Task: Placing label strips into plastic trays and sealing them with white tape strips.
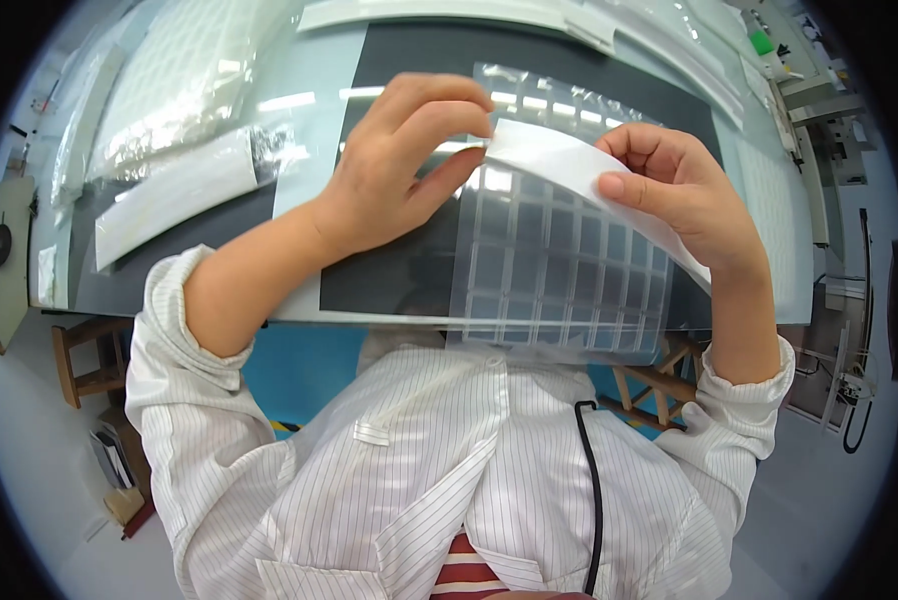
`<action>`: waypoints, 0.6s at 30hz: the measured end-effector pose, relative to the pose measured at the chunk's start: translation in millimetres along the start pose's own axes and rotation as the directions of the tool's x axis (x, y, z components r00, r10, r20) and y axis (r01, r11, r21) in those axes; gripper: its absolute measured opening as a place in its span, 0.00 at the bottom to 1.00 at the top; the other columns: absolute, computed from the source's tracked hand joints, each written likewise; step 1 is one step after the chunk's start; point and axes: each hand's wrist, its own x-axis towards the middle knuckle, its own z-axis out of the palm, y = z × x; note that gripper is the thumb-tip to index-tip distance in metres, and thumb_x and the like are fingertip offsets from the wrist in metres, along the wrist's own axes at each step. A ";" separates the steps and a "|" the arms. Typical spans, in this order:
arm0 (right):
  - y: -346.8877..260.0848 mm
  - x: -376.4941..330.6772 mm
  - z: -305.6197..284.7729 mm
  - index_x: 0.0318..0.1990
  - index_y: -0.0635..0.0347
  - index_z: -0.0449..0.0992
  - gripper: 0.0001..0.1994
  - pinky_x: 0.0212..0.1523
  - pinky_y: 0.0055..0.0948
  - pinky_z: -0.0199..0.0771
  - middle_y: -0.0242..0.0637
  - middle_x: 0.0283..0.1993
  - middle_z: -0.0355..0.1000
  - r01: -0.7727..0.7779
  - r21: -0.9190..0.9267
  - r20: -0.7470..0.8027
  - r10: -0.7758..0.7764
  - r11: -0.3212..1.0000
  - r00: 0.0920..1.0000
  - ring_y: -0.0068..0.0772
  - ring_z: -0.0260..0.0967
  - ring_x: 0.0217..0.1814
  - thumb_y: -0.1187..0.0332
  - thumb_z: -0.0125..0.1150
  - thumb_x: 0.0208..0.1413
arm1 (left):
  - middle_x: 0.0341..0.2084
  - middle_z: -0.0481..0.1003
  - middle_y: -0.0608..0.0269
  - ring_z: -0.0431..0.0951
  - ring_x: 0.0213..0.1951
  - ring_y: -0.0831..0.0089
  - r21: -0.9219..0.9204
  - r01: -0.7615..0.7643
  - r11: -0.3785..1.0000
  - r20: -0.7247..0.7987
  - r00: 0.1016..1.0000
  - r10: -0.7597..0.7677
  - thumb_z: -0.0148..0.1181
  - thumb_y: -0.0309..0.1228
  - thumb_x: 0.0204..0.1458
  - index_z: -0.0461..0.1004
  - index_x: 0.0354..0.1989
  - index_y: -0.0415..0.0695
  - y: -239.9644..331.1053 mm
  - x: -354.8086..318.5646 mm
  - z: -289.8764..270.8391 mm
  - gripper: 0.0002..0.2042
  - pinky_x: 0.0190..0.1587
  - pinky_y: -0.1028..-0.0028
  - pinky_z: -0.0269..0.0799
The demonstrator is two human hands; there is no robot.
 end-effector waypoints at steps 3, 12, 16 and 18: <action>-12.6 5.2 -27.1 0.49 0.64 0.76 0.14 0.47 0.20 0.69 0.27 0.43 0.75 0.184 0.008 -0.203 -0.179 0.983 0.963 0.15 0.71 0.44 0.62 0.62 0.65 | 0.47 0.76 0.55 0.76 0.48 0.56 -0.042 0.097 0.994 -0.003 0.995 -0.097 0.67 0.19 0.51 0.73 0.46 0.41 -0.1 1.2 2.3 0.14 0.49 0.65 0.72; 23.1 39.3 -60.7 0.55 0.65 0.73 0.13 0.57 0.28 0.74 0.33 0.48 0.77 0.626 0.437 -0.545 -0.363 0.646 0.756 0.24 0.74 0.50 0.67 0.54 0.70 | 0.40 0.78 0.55 0.76 0.42 0.66 -0.325 0.649 0.688 0.461 0.744 -0.484 0.41 0.38 0.72 0.77 0.48 0.35 15.2 -13.2 5.5 0.20 0.50 0.69 0.70; 56.4 58.5 -76.6 0.55 0.65 0.73 0.12 0.59 0.29 0.73 0.35 0.50 0.76 0.675 0.464 -0.570 -0.390 0.574 0.723 0.26 0.73 0.54 0.68 0.53 0.70 | 0.39 0.79 0.53 0.77 0.40 0.72 -0.563 0.797 0.221 0.574 0.569 -0.590 0.36 0.47 0.73 0.74 0.49 0.36 13.3 -6.5 -0.6 0.26 0.48 0.71 0.72; 68.6 60.3 -83.8 0.56 0.65 0.73 0.12 0.60 0.30 0.73 0.35 0.51 0.75 0.656 0.486 -0.534 -0.398 0.577 0.746 0.27 0.72 0.55 0.69 0.52 0.71 | 0.37 0.78 0.57 0.76 0.39 0.73 -0.596 0.775 0.209 0.561 0.588 -0.583 0.36 0.48 0.73 0.74 0.48 0.37 4.0 -5.9 -2.8 0.26 0.47 0.71 0.73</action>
